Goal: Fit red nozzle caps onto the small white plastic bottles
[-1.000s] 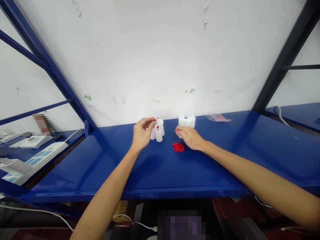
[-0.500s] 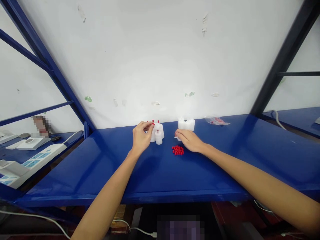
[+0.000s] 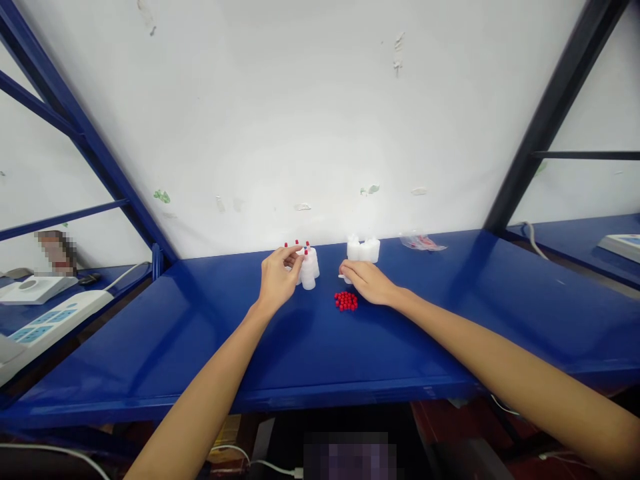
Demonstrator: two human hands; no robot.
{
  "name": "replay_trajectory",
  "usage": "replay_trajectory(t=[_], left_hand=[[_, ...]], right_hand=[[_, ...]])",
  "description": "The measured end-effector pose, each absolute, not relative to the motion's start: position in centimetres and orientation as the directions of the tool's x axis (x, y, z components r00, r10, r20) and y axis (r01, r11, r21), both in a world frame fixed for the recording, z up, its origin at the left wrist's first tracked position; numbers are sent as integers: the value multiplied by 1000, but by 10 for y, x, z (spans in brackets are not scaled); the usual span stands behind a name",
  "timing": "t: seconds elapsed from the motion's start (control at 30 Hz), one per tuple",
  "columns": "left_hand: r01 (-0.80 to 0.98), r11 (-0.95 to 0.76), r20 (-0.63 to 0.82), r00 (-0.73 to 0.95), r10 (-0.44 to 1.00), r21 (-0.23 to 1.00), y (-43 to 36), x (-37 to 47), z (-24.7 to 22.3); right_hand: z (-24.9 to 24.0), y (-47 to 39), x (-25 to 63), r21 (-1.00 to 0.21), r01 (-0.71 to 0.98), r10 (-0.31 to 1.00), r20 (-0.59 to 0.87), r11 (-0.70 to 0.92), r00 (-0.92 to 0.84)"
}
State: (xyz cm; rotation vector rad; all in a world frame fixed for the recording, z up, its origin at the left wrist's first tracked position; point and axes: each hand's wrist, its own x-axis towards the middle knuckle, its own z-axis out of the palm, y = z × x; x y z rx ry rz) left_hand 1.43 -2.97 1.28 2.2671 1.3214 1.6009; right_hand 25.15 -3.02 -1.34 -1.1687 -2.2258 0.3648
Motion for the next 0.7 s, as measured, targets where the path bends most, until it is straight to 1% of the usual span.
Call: replay_trajectory(t=[0.1,0.2,0.3,0.4,0.5,0.57,0.63,0.7], left_hand=[[603,-639,760,82,645,478,-31,16,13],[605,-685,819,92,567,406,-35,18,13],[584,-758,869,171,465,291,-40,22,11],[535,-814,868,268,418,227,-43,28,6],[498,-843,844,347,408,203,-45,34,-1],[489,-848,835,366,410,203,-44,35,-4],[508,-834,842,336,422,215,-44,35,-4],[543,-806,863,264,430,236,-43,33,-2]], right_hand=[[-12,-31,251,-497,640,810,376,586,-451],[-12,-31,250,-499,637,809,378,588,-451],[-12,-30,249,-491,642,808,381,589,-450],[-13,-29,249,-476,652,807,383,589,-450],[-14,-29,250,-461,667,810,372,586,-454],[-15,-29,250,-451,672,809,360,587,-466],[-15,-29,251,-450,667,805,351,594,-479],[-15,-29,251,-461,657,803,346,596,-486]])
